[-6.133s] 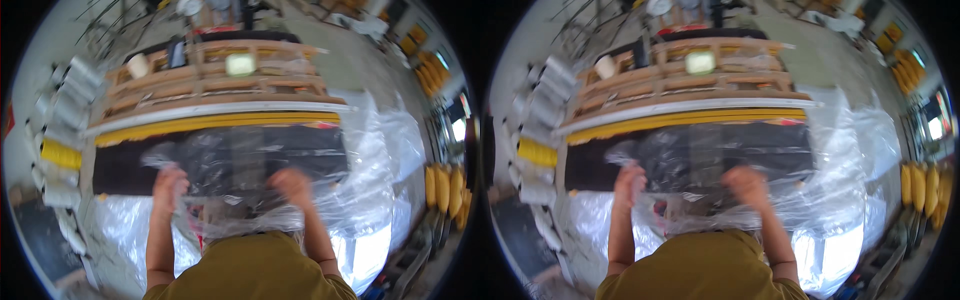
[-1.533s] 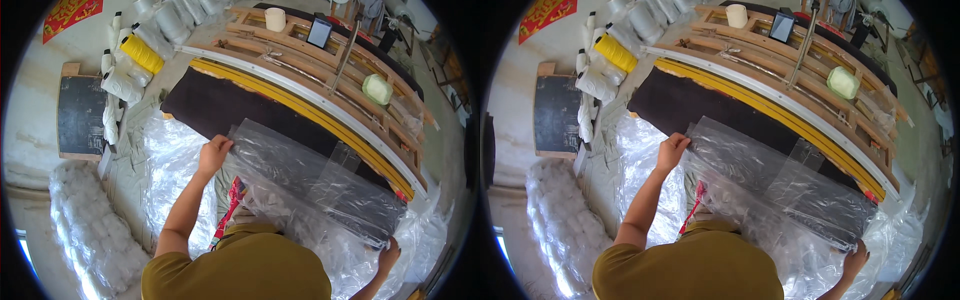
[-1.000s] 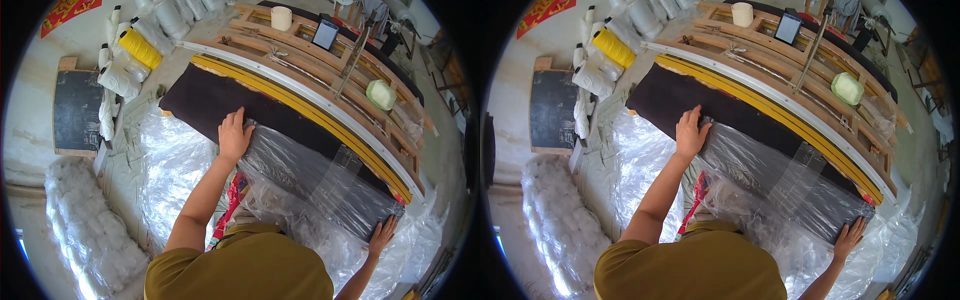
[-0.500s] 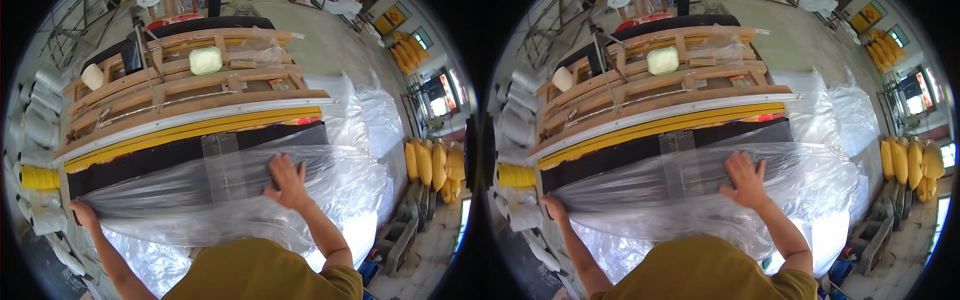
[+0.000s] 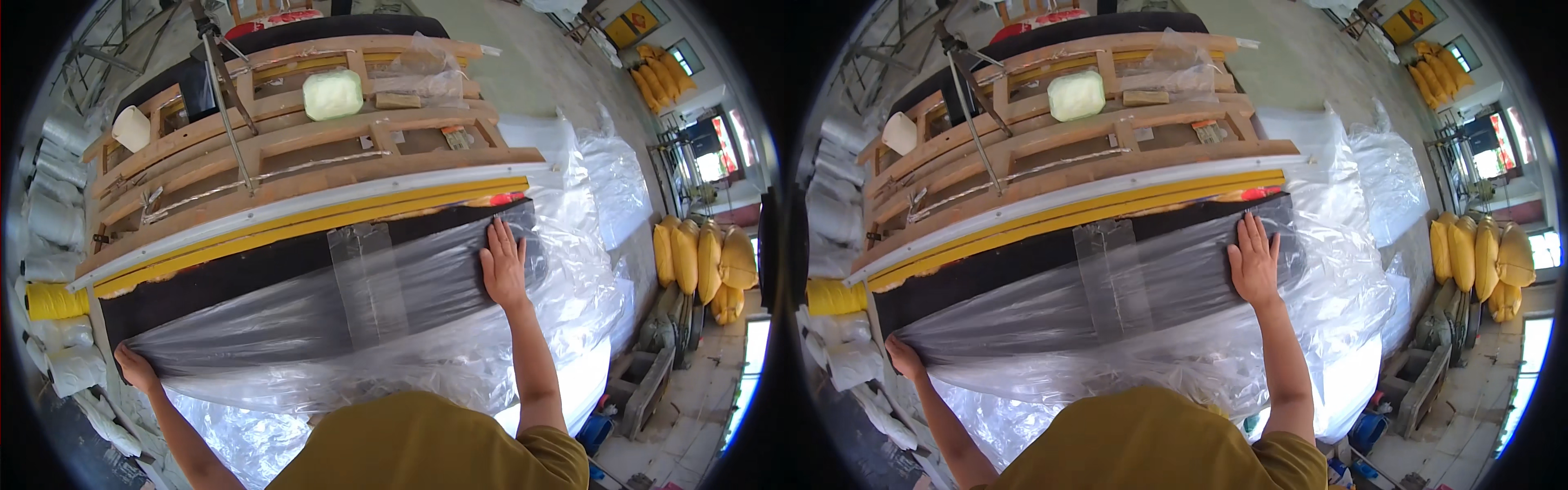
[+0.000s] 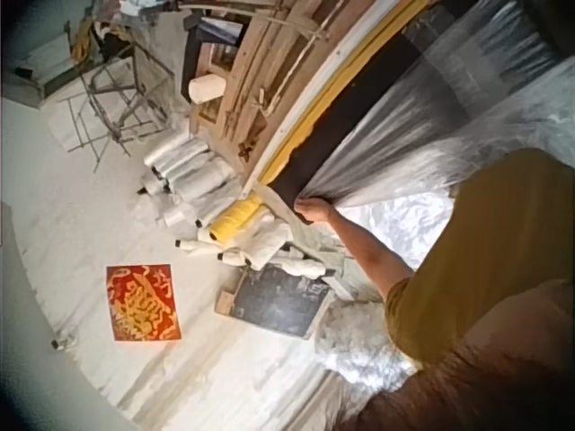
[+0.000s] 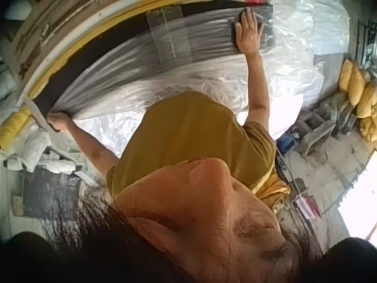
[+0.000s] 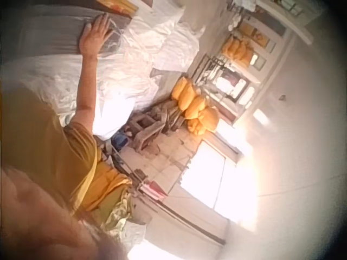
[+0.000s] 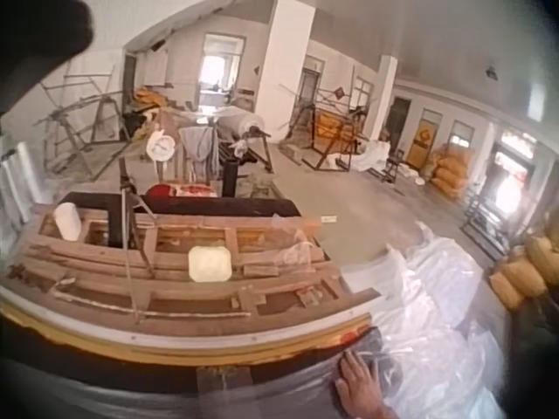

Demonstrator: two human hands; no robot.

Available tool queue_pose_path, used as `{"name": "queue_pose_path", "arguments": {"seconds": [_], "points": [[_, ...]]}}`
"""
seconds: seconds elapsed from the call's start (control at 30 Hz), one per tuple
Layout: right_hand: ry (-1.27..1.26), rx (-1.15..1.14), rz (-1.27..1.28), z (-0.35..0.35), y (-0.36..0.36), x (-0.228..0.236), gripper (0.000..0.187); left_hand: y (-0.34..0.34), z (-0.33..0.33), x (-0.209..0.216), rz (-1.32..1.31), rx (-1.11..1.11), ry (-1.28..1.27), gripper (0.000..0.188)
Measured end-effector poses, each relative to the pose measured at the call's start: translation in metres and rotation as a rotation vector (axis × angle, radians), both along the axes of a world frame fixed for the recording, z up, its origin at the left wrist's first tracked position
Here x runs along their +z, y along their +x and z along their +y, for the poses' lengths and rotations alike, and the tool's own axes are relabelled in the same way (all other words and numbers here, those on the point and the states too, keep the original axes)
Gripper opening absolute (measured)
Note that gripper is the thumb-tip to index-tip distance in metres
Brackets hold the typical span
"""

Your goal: The person wraps a large roll of black fabric with clear plastic sheeting. They pull the plastic over the roll, smooth it down, and fold the edges to secure the covering. The person works by hand to ensure the plastic adheres to the fabric roll.

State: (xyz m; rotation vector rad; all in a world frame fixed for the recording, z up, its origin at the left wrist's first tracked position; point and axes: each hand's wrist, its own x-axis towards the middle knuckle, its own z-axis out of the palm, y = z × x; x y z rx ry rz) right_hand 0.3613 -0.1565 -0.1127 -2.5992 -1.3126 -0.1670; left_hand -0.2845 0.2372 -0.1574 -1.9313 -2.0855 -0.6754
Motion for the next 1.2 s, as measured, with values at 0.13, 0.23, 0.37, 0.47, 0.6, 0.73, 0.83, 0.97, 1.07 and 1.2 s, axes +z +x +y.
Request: {"name": "queue_pose_path", "arguments": {"seconds": [0.13,0.23,0.37,0.47,0.6,0.73,0.83,0.97,1.07,1.2], "points": [[-0.018,-0.139,0.142,0.009,0.027,0.011,0.035,-0.006,-0.031,0.001,-0.028,-0.035,0.188,0.027],[-0.014,-0.034,-0.188,0.025,0.038,0.014,0.029,-0.041,-0.059,-0.023,-0.107,0.011,0.219,0.028],[0.638,-0.165,0.304,-0.002,0.081,-0.015,0.034,-0.041,-0.053,-0.045,-1.161,-0.148,0.208,0.036],[0.667,-0.229,0.093,0.028,0.07,0.057,0.02,-0.008,-0.014,-0.032,-0.039,0.038,0.4,0.023],[0.616,-0.202,0.37,0.004,0.169,-0.069,0.024,0.135,0.02,0.033,-0.463,0.124,0.04,0.014],[0.312,-0.343,-0.09,0.041,0.184,-0.07,0.029,0.159,0.06,0.02,-0.223,-0.045,0.218,0.014],[0.376,-0.496,0.165,0.025,0.178,-0.06,0.042,0.166,0.058,0.013,-0.421,-0.003,0.293,0.018],[0.827,-0.535,0.966,0.044,0.155,-0.025,0.042,0.145,0.042,0.018,-0.552,-0.037,0.241,0.019],[0.74,-0.822,0.637,0.041,0.17,-0.042,0.045,0.172,0.053,0.028,-0.482,-0.059,0.241,0.021],[-0.23,-0.287,-0.137,-0.006,0.244,-0.09,0.051,0.172,0.051,0.028,-0.468,0.187,0.031,0.03]]}}
